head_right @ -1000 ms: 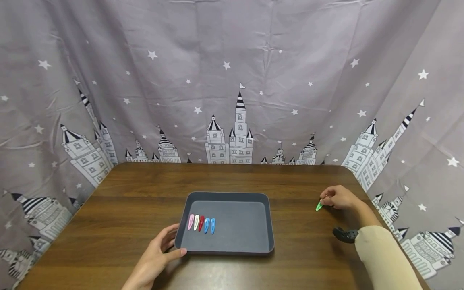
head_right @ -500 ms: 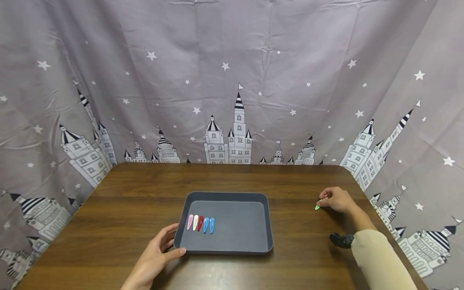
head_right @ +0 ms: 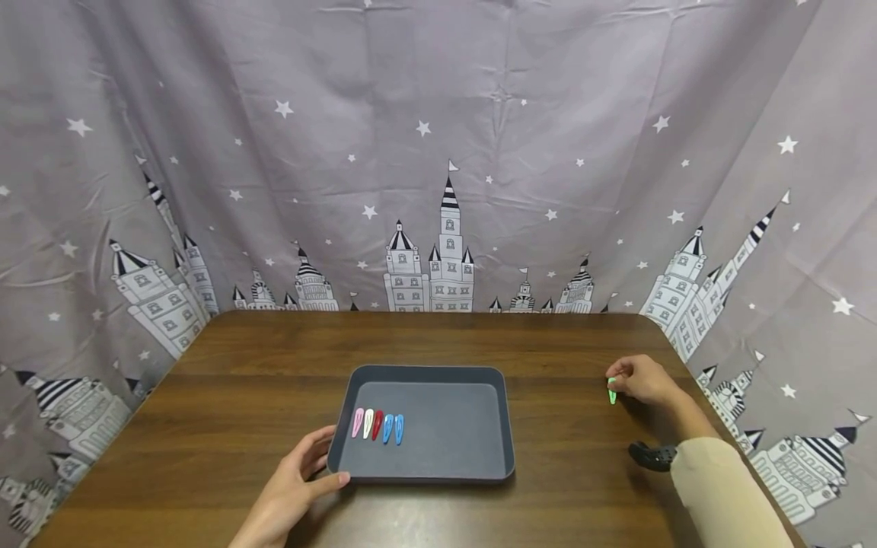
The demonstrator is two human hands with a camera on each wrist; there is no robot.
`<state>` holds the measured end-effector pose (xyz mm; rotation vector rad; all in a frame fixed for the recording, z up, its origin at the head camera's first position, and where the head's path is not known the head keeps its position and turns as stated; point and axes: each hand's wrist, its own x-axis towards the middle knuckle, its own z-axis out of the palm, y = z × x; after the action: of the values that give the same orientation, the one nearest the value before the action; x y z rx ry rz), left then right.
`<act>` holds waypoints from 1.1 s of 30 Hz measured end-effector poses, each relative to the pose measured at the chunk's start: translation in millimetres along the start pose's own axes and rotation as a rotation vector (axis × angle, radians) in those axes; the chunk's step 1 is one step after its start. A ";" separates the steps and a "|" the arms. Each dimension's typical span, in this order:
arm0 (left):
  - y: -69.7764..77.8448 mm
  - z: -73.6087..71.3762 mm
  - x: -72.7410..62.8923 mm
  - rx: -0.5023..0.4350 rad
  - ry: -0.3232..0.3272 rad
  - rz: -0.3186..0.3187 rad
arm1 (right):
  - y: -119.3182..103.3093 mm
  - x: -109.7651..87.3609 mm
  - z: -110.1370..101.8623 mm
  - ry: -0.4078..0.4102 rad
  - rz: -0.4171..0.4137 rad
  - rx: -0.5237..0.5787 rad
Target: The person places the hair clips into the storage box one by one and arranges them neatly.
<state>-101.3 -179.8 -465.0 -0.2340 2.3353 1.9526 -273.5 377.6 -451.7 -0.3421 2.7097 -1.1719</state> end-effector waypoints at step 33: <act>-1.1 -1.0 0.7 0.007 0.005 -0.023 | -53.7 27.6 27.9 -0.124 -0.038 0.209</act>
<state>-101.7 -181.0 -466.0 -0.2640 2.3307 1.9357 -285.5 314.9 -433.0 -0.4224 2.4589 -1.3806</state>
